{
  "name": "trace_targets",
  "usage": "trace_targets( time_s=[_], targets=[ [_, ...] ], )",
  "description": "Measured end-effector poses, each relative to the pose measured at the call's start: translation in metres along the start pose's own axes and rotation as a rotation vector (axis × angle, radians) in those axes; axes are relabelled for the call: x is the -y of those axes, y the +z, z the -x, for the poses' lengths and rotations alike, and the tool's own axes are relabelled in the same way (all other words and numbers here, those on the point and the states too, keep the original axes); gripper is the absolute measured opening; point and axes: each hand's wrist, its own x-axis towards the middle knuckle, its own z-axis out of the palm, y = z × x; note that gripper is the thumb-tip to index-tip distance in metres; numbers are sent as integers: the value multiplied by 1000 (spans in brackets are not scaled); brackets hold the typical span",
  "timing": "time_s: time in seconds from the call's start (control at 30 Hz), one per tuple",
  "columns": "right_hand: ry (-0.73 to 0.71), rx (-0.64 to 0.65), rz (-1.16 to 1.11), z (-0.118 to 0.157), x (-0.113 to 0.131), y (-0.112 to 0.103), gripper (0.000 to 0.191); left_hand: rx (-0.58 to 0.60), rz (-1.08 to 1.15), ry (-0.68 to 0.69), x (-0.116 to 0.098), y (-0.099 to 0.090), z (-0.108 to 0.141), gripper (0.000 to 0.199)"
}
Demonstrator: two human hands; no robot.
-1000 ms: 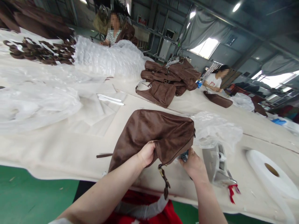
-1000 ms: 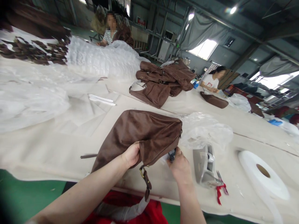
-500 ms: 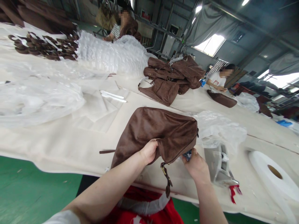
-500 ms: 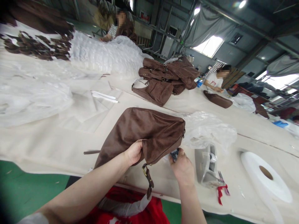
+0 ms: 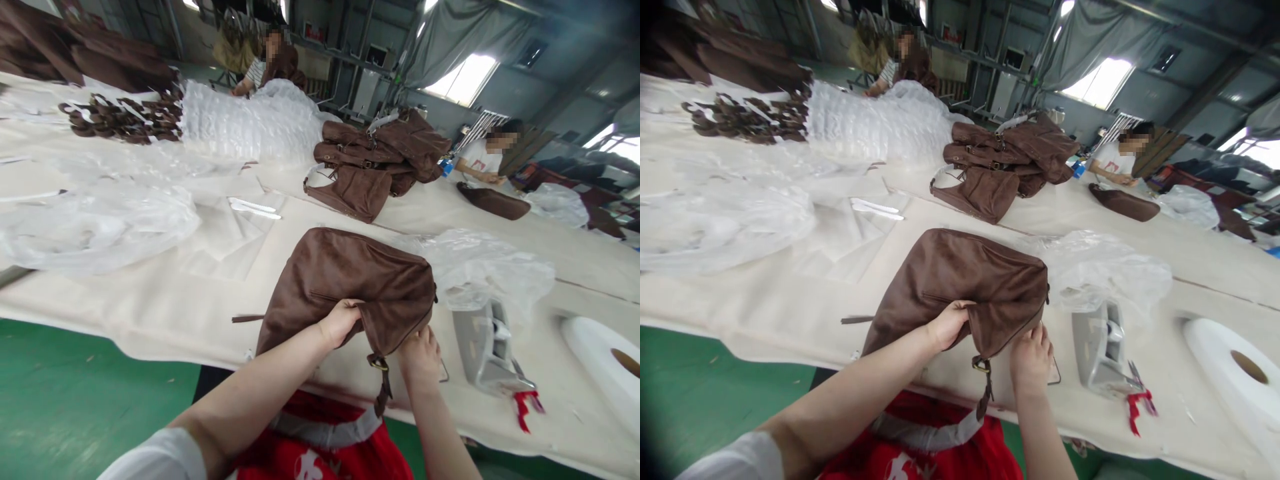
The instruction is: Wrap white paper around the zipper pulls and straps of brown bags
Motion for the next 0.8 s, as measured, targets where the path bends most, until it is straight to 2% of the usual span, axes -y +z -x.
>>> trace_targets(
  time_s=[0.17, 0.23, 0.33, 0.4, 0.43, 0.53, 0.57, 0.6, 0.67, 0.73, 0.8],
  targets=[
    [11, -88, -146, -6, -9, -1, 49, 40, -223, 54, 9, 6, 0, 11],
    [27, -79, -209, -9, -16, -5, 51, 53, -301, 83, 2, 12, 10, 17],
    [28, -24, -238, -7, -32, -24, 46, 50, -440, 202, -32, 13, 44, 41],
    [2, -70, -218, 1, -41, -47, 40, 22, -677, 411, -66, 1, 77, 51],
    [-10, -152, -219, 7, -43, -62, 38, -57, -783, 474, -83, -10, 94, 47],
    [-31, -537, -355, 23, -33, -107, 35, -482, -1003, 573, -120, -54, 141, 31],
    [-90, -612, -442, 28, -23, -119, 35, -602, -1046, 556, -126, -70, 154, 30],
    [-181, -618, -540, 33, -10, -128, 34, -698, -1078, 512, -127, -85, 167, 30],
    [-412, -489, -730, 43, 24, -134, 28, -781, -1131, 385, -122, -106, 188, 30],
    [-617, -239, -869, 54, 60, -125, 21, -752, -1201, 257, -109, -115, 206, 27],
    [-717, 77, -944, 67, 93, -106, 20, -678, -1270, 167, -93, -114, 220, 26]
  ],
)
